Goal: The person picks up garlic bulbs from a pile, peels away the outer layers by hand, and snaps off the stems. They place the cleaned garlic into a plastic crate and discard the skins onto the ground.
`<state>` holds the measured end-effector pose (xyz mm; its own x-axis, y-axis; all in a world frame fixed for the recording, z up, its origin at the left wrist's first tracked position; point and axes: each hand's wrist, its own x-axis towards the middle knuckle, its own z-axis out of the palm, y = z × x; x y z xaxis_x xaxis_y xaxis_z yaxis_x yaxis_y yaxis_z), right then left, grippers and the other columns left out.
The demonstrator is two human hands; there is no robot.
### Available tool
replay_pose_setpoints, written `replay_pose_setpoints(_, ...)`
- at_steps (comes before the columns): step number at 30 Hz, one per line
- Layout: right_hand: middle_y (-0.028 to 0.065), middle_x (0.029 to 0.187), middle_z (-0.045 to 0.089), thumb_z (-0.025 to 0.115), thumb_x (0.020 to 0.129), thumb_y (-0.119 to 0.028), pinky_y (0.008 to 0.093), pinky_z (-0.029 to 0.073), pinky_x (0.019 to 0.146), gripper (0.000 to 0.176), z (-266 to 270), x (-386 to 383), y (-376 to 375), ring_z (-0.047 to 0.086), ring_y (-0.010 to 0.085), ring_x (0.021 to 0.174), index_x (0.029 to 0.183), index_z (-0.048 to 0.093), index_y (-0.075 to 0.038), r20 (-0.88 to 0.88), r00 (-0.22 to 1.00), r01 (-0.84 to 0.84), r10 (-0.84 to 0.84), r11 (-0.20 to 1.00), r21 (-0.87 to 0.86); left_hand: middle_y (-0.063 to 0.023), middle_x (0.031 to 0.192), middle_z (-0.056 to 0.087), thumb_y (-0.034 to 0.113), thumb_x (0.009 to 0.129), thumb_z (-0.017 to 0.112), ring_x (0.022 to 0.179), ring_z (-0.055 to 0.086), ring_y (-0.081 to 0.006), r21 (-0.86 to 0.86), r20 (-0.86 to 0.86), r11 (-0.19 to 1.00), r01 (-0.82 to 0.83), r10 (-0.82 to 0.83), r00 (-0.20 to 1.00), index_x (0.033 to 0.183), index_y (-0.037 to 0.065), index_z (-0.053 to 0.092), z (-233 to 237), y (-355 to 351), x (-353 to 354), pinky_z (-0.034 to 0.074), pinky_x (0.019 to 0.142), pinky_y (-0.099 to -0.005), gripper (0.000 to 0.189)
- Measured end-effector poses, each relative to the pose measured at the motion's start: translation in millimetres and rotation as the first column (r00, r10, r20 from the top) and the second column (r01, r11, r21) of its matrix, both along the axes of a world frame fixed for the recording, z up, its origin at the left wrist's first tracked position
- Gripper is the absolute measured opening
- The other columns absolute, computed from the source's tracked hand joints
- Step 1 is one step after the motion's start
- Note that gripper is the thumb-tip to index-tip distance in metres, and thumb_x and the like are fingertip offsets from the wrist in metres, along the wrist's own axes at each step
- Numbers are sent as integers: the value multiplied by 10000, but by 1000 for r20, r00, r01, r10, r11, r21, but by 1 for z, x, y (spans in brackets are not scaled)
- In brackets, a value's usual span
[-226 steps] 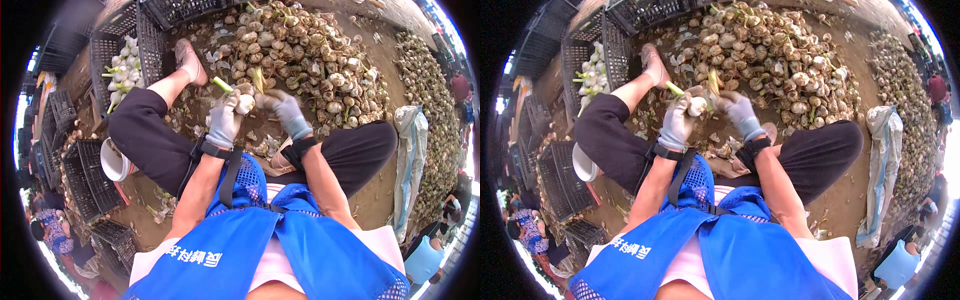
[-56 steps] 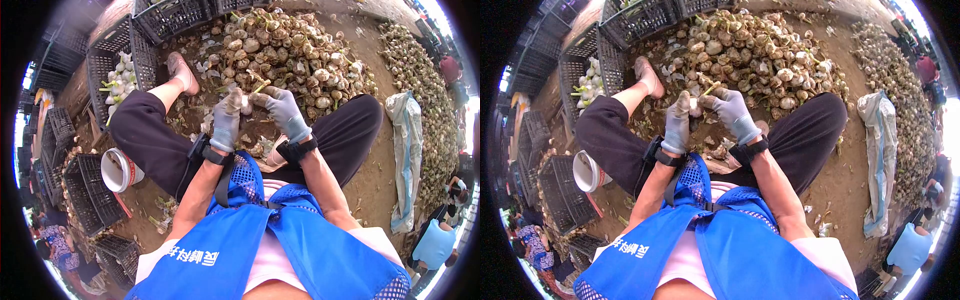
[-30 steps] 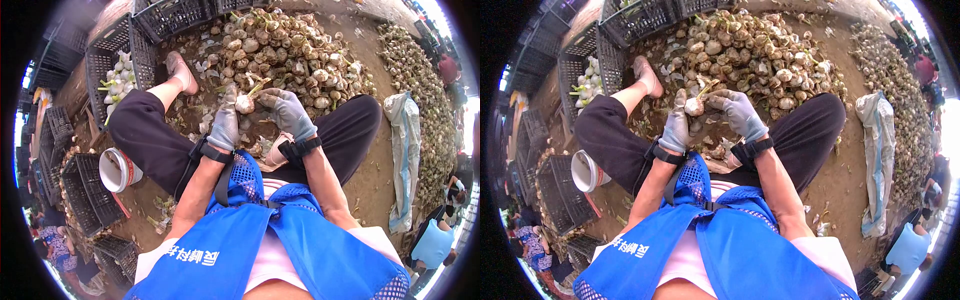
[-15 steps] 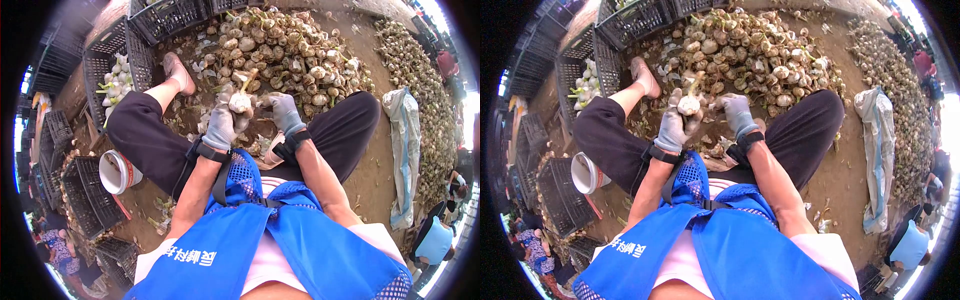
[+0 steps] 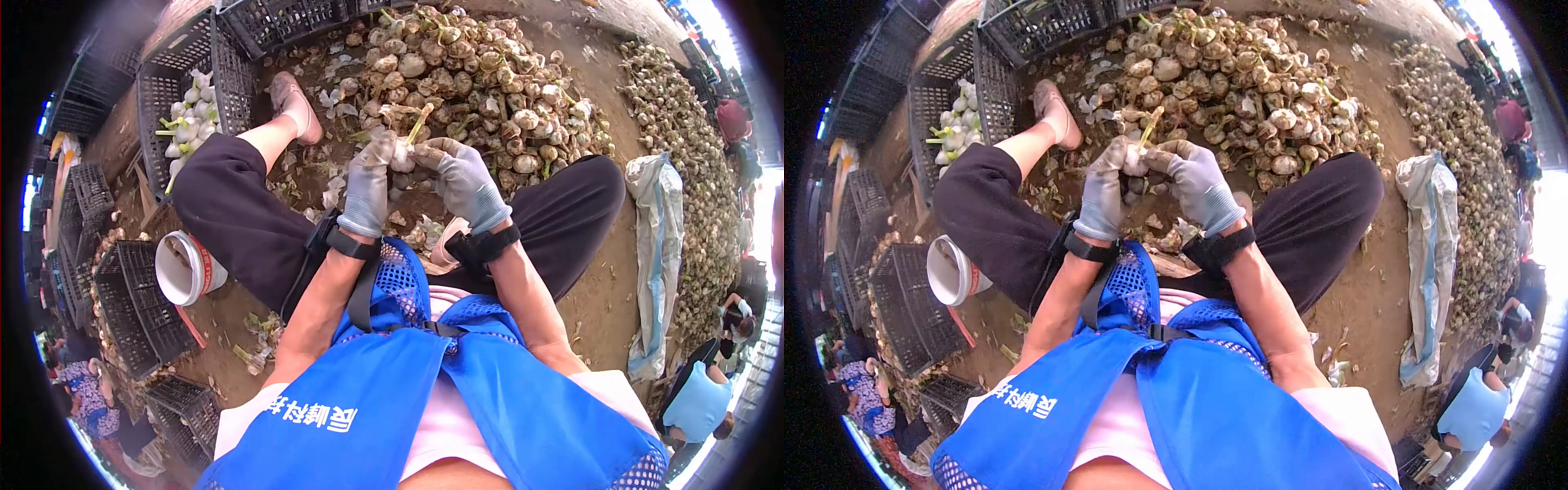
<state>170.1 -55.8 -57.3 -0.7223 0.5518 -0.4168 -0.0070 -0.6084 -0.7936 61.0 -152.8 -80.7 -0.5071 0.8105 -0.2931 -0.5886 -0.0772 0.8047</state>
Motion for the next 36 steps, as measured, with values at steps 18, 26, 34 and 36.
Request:
replay_pose_setpoints(18,89,836,630,593,847,-111,268,520,645,165,0,3,-2,629,166,726,944,555,16,-82,996,19,-18,1000,17,-16,740,607,216,893,529,627,585,-107,185,33,977,-108,104,994,988,54,572,7,6,11,487,542,-239,193)
replay_pose_setpoints(26,108,901,616,555,845,-32,327,538,676,163,7,10,3,631,220,759,993,538,35,-199,979,15,-40,992,-123,-23,752,620,260,889,521,576,575,-127,125,363,992,-35,-13,932,947,93,570,-6,8,0,443,472,-230,183)
replay_pose_setpoints(34,60,866,634,618,809,-67,199,455,686,241,16,1,3,565,78,759,1008,580,63,100,993,5,-66,857,515,-3,814,601,189,898,523,687,540,-59,93,-57,995,-26,31,998,1001,19,566,11,8,7,467,648,-200,203)
replay_pose_setpoints(36,39,836,630,617,812,-65,212,469,665,217,17,1,4,568,82,753,1002,596,39,144,988,-23,-51,883,469,-4,809,601,193,896,524,680,542,-58,51,-72,999,-7,11,997,977,22,572,10,7,5,468,645,-202,196)
